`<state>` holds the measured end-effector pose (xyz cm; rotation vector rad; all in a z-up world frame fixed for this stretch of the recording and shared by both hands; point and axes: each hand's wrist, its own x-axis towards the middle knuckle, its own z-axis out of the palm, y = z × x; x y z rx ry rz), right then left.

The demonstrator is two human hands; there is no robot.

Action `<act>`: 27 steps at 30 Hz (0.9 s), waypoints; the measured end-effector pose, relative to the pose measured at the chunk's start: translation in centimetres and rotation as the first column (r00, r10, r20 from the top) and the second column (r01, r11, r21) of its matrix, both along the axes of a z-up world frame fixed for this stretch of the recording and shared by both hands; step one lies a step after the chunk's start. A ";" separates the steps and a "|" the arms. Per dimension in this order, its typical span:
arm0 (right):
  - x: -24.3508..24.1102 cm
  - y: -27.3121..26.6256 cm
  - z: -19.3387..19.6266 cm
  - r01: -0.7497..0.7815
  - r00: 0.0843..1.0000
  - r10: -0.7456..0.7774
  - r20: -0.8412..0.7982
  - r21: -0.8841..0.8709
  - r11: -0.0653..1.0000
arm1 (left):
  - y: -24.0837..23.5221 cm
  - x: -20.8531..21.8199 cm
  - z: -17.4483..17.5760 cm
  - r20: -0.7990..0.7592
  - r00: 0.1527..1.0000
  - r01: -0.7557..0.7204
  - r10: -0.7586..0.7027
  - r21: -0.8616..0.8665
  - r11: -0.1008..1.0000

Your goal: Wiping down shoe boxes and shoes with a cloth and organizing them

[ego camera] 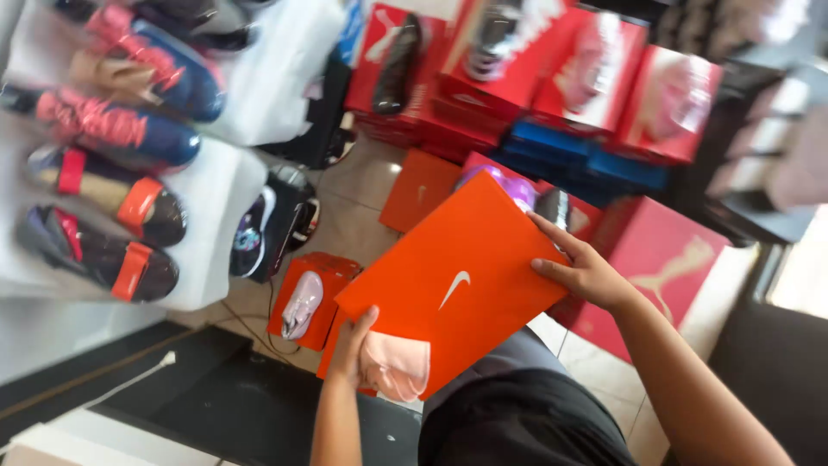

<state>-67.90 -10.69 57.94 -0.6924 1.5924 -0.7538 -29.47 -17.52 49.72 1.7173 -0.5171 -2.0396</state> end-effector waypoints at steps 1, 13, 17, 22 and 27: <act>-0.9 3.2 1.0 0.056 0.995 -0.052 -0.083 0.048 0.997 | 1.3 -0.8 -1.5 0.025 0.990 0.138 -0.138 -0.024 0.990; -16.5 24.4 -2.2 0.397 0.816 -0.389 -0.427 -0.073 0.915 | 14.8 -23.7 6.9 -0.054 0.865 0.499 -0.499 0.188 0.846; -22.5 27.8 -7.0 0.341 0.822 -0.354 -0.445 -0.113 0.933 | 19.0 -30.4 13.1 0.101 0.868 0.485 -0.487 0.044 0.874; -26.5 29.8 -12.2 0.243 0.856 -0.266 -0.443 -0.109 0.964 | 21.4 -31.6 -7.0 0.227 0.900 0.409 -0.371 -0.150 0.900; -25.9 31.7 -11.3 -0.011 0.777 -0.193 -0.599 -0.319 0.948 | 25.4 -33.3 0.2 0.400 0.857 0.406 -0.325 -0.136 0.904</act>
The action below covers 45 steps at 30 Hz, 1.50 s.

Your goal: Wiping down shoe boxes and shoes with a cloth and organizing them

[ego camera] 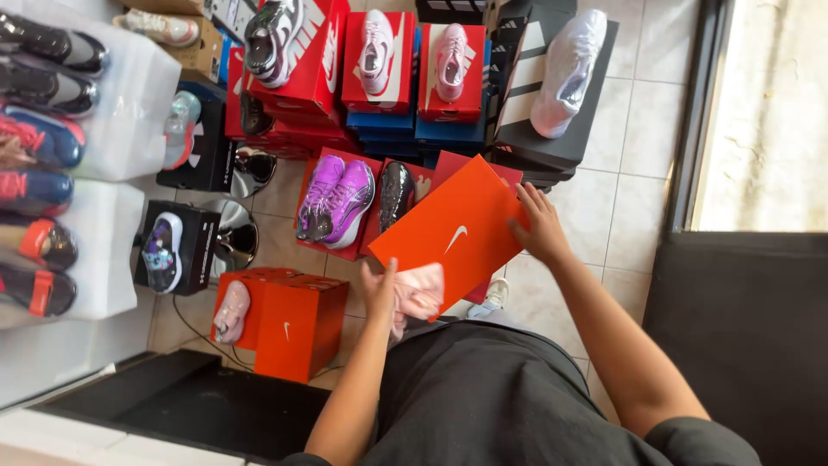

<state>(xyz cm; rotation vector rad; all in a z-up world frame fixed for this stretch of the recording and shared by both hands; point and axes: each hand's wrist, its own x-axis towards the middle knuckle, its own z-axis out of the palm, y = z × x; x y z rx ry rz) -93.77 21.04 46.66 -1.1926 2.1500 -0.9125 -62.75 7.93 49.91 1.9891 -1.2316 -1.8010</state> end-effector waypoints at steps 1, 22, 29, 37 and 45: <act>1.0 0.4 1.4 -0.005 0.996 -0.004 -0.084 -0.112 0.994 | 0.5 0.0 1.3 -0.027 0.992 -0.125 0.122 -0.158 0.980; 11.6 -0.9 8.3 0.285 0.950 -0.258 0.178 -0.148 0.947 | -5.7 1.0 -2.7 -0.138 0.921 0.213 -0.365 -0.606 0.766; 15.2 -5.3 5.0 -0.158 0.896 0.107 -0.431 -0.083 0.984 | -6.8 1.4 -8.2 -0.132 0.973 0.081 -0.188 -0.567 0.819; 17.6 -5.8 -4.5 -0.359 0.621 0.226 -0.751 -0.016 0.933 | -6.7 -0.1 -11.6 -0.085 0.977 0.144 -0.195 -0.415 0.898; 11.9 -8.2 -5.2 0.040 0.561 0.006 -0.828 0.034 0.999 | -3.1 -1.6 -10.5 -0.212 0.973 -0.161 0.092 -0.332 0.929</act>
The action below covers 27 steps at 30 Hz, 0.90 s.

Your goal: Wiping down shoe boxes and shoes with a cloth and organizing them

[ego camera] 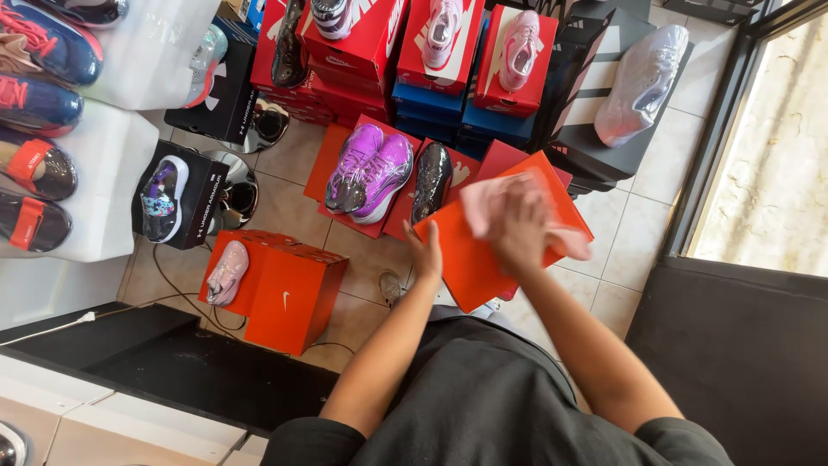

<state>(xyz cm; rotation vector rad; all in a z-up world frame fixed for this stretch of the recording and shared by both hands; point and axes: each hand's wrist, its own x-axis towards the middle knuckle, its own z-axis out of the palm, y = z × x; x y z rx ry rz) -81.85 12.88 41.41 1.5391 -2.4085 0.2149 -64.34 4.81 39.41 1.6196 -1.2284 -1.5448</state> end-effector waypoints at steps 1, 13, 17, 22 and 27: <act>2.1 0.2 -0.5 -0.162 0.986 0.164 -0.034 0.074 0.984 | 0.7 -0.5 -0.7 -0.013 0.997 -0.080 0.080 0.013 0.997; -6.2 -3.5 -0.6 -0.332 0.942 0.335 -0.004 -0.142 0.933 | 1.0 -1.5 3.8 0.174 0.984 -0.035 0.029 0.032 0.999; 3.8 -7.9 -4.1 -0.544 0.818 0.565 0.107 -0.179 0.820 | 1.7 -1.8 0.4 0.141 0.987 -0.084 0.078 0.032 0.996; 0.6 -15.9 8.1 -0.701 0.695 0.677 0.244 0.441 0.561 | 0.6 -2.2 5.7 0.084 0.987 -0.144 0.139 0.060 0.988; -6.0 -18.1 10.8 -0.221 0.965 -0.106 0.241 0.959 0.178 | 0.9 -2.0 5.5 0.116 0.988 -0.116 0.103 0.112 0.987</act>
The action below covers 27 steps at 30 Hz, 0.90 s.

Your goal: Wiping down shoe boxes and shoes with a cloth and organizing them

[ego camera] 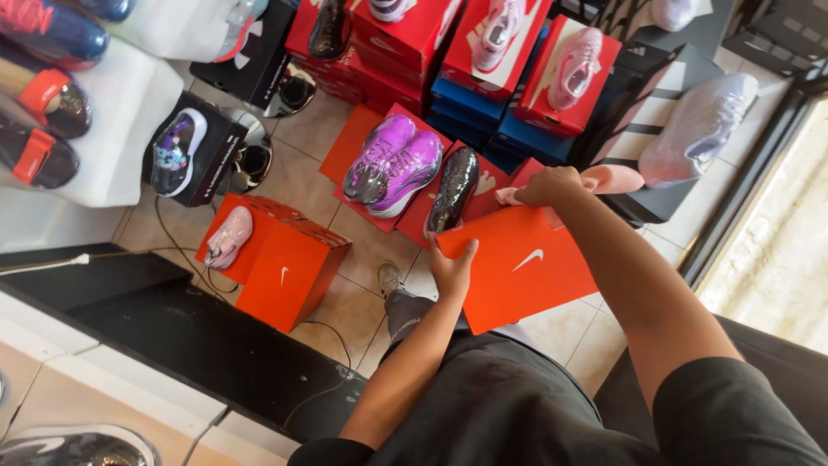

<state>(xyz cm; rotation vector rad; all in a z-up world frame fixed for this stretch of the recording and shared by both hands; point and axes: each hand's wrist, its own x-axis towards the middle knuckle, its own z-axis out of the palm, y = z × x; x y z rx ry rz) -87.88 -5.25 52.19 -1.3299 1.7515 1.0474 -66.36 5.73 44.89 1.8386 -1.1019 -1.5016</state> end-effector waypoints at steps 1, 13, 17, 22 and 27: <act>0.2 0.1 -1.4 -0.051 0.998 0.052 -0.027 0.008 0.999 | 0.1 0.0 -0.3 0.009 1.000 0.005 -0.005 -0.005 1.000; 0.6 0.6 -2.7 -0.045 0.962 0.062 0.265 -0.070 0.996 | 1.1 -1.0 -1.6 0.026 1.000 -0.008 0.009 -0.025 1.000; -6.6 3.6 -2.8 0.107 0.992 -0.123 -0.019 -0.374 0.921 | 0.9 -0.8 -0.6 0.043 0.999 0.028 -0.027 -0.020 0.999; 0.9 9.9 -11.1 -0.254 0.952 0.197 -0.233 -0.963 0.092 | 1.9 -1.3 -3.8 0.104 0.995 0.013 0.009 -0.209 0.978; 4.4 20.3 -11.0 0.030 0.930 0.349 0.112 -0.972 0.232 | 1.8 -1.3 -3.9 0.121 0.993 0.009 0.016 -0.208 0.978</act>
